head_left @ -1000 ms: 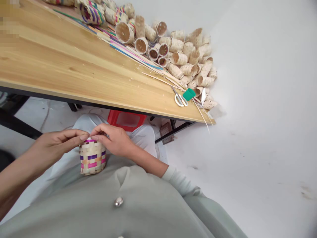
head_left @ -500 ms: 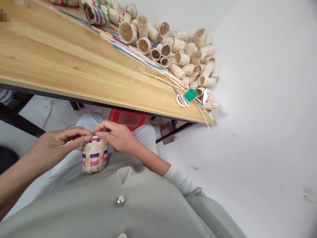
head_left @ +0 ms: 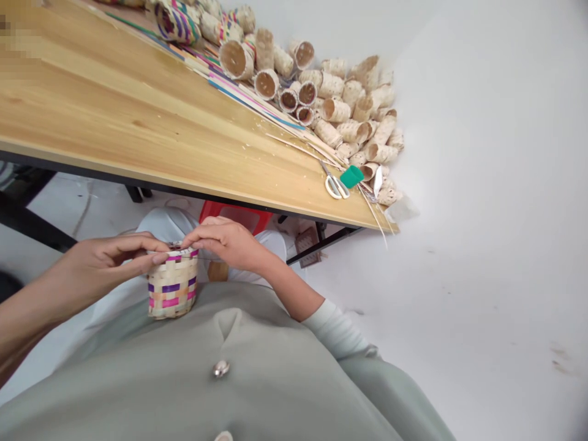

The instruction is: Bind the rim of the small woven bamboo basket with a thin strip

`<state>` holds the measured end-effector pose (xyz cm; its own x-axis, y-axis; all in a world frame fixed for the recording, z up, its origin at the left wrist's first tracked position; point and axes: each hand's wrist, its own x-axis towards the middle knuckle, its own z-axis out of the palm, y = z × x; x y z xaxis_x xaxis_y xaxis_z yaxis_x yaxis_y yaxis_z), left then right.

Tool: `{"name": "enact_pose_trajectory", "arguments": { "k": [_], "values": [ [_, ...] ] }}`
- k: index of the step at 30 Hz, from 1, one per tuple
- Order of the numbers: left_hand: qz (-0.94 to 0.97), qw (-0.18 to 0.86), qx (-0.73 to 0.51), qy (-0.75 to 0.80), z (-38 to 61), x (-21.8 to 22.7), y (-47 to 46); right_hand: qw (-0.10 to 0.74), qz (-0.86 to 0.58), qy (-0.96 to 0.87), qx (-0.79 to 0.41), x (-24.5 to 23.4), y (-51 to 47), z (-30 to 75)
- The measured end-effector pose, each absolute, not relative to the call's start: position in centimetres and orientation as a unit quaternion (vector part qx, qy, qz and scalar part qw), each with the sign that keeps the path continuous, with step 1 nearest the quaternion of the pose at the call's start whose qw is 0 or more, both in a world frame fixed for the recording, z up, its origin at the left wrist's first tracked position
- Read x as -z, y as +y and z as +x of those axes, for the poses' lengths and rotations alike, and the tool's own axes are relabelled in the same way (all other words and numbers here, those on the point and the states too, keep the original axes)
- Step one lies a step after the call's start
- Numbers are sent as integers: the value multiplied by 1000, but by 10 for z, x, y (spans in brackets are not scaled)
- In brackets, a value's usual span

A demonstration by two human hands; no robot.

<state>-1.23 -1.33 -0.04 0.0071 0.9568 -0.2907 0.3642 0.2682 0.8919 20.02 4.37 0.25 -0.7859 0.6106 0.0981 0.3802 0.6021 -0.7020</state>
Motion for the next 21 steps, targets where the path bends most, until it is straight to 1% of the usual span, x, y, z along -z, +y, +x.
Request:
{"name": "enact_pose_trajectory", "arguments": {
  "k": [9,15,21],
  "values": [
    [513,493,-305,633,-10,-2,-12,160,-271,-883,-350,-3,48,200],
    [517,492,-308,629,-6,-7,-11,153,-259,-877,-375,-2,49,200],
    [533,492,-296,621,-6,-7,-11,98,-229,-886,-391,-9,60,200]
  ]
}}
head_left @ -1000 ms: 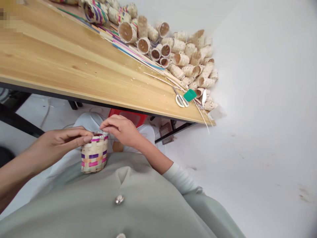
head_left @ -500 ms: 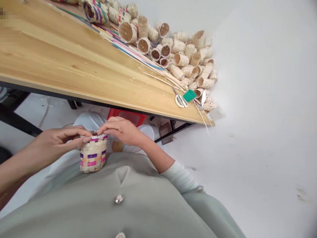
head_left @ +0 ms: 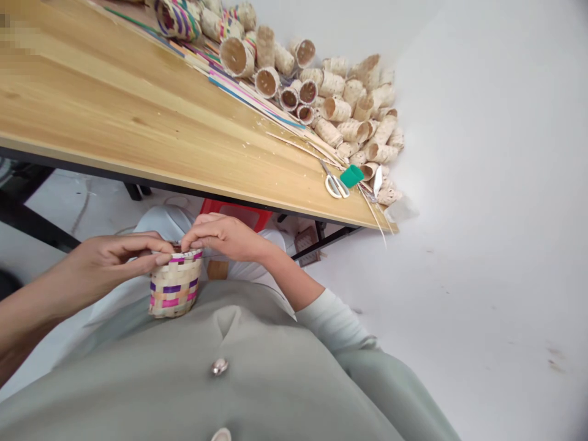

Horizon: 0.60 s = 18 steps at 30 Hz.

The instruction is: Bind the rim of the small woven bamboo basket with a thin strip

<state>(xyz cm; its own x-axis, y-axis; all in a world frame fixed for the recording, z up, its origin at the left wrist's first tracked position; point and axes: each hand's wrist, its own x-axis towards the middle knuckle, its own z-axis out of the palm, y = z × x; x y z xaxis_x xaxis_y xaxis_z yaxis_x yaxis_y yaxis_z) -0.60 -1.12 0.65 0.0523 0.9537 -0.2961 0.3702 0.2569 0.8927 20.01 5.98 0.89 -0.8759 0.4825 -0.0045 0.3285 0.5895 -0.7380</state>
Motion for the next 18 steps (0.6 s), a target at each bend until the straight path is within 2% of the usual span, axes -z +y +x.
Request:
{"name": "enact_pose_trajectory", "arguments": {
  "k": [8,18],
  "values": [
    [611,503,-298,534,-24,20,-9,62,-158,-867,-468,-9,74,198],
    [605,512,-278,543,-27,30,-6,7,-213,-839,-501,-26,72,189]
  ]
}}
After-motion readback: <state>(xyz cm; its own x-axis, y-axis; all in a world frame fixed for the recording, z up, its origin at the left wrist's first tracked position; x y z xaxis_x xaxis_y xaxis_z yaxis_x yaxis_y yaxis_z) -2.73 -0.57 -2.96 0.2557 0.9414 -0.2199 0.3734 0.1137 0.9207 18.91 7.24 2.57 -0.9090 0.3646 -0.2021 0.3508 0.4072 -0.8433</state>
